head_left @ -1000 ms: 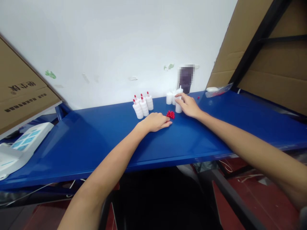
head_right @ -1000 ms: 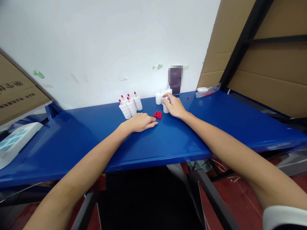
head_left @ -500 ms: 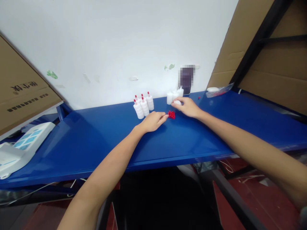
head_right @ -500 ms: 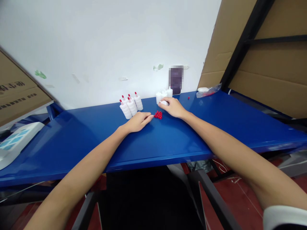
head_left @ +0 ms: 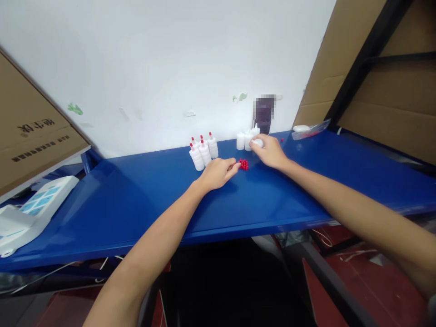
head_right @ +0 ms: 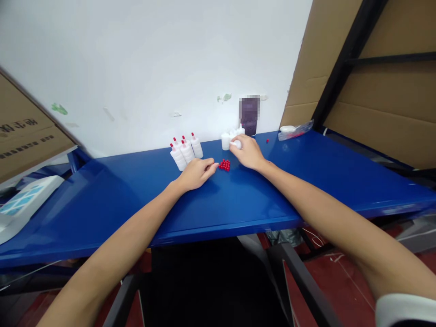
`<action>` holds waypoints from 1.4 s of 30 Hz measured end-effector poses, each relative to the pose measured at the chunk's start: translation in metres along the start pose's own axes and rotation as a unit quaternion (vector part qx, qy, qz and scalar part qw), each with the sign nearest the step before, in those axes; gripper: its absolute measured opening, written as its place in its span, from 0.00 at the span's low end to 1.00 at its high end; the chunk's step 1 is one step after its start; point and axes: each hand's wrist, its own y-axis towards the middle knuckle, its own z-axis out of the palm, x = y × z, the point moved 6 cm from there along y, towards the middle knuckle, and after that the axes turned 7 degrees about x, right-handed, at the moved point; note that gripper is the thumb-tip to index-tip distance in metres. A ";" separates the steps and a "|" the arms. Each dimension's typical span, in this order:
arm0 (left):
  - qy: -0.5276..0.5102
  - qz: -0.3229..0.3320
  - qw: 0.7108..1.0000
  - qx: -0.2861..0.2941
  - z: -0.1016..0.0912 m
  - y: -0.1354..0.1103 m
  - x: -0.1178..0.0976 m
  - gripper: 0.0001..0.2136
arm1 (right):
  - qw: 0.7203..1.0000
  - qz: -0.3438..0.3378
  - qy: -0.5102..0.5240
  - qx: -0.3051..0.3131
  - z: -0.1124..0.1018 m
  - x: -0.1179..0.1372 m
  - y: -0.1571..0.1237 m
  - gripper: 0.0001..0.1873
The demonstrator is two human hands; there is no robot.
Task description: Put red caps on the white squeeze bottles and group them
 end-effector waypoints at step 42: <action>-0.059 0.073 0.982 -0.164 -0.016 -0.005 0.005 0.17 | 0.957 -0.257 -0.098 0.092 0.022 0.081 -0.035 0.18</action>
